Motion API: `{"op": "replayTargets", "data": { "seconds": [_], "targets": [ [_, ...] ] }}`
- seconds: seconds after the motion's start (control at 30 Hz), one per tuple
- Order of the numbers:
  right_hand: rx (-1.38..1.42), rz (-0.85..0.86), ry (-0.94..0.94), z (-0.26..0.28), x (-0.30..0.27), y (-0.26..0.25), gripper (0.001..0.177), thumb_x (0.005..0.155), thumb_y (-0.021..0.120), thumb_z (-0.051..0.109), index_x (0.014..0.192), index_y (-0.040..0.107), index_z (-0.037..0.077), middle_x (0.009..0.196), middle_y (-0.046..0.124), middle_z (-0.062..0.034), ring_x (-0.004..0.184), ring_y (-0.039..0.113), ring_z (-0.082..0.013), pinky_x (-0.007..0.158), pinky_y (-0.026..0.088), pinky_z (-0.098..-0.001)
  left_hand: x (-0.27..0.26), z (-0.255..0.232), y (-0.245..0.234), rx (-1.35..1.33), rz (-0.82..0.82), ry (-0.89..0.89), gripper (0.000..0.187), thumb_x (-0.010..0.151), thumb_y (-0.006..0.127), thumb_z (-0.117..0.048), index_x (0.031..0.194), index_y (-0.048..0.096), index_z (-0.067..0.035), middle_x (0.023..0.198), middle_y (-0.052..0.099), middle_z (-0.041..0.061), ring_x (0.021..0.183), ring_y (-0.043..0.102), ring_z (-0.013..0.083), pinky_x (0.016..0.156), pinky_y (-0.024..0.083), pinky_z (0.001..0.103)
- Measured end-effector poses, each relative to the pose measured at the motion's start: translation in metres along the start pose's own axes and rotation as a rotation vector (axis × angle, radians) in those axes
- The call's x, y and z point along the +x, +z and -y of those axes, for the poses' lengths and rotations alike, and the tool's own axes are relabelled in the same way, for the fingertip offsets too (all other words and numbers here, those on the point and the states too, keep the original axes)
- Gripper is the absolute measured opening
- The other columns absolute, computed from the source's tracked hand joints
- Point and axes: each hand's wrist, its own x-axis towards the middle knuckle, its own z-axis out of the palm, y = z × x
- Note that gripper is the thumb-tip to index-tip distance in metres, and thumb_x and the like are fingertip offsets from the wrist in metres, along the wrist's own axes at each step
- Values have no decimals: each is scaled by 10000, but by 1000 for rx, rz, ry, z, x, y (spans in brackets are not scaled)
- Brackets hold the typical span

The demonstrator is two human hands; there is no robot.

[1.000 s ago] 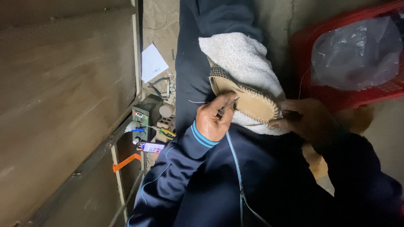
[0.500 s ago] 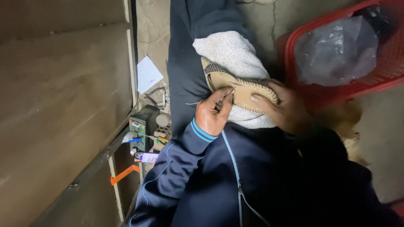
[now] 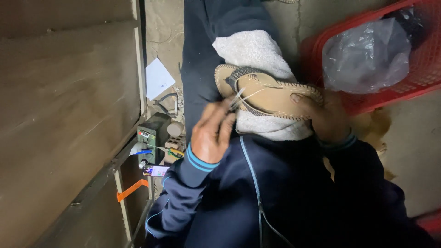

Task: Hand-sewing the sole of a shoe using a needle and thread.

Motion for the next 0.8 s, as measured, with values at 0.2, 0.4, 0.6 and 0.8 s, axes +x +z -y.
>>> {"op": "replayTargets", "data": {
  "seconds": [0.2,0.4,0.6,0.8],
  "targets": [
    [-57,-111,7,9,-5,12,321,938,788,247,1146,754,5,1008,743,-205,941,722,-337,896,543,-424,-3,2,16,-45,98,29,322,1013,652,-194,1333,688,-184,982,741,66,891,738,364,737,605,443],
    [51,-66,-5,-4,-4,6,222,912,728,110,1121,758,41,994,743,-147,973,707,-261,900,560,-412,-2,12,25,-11,114,45,297,1007,660,-227,1298,710,-205,967,739,45,834,738,343,681,606,436],
    [49,-116,40,2,-7,18,347,879,799,169,1180,734,9,1078,733,-193,1043,699,-335,937,539,-448,10,-1,18,-2,131,44,286,1025,620,-203,1298,705,-188,929,722,89,798,717,395,644,588,482],
    [34,-57,90,18,-11,7,331,903,752,216,1167,732,16,1060,723,-179,1039,699,-328,919,552,-468,6,10,22,7,131,35,291,1028,609,-201,1305,701,-199,896,712,83,768,707,402,613,578,490]
  ]
}}
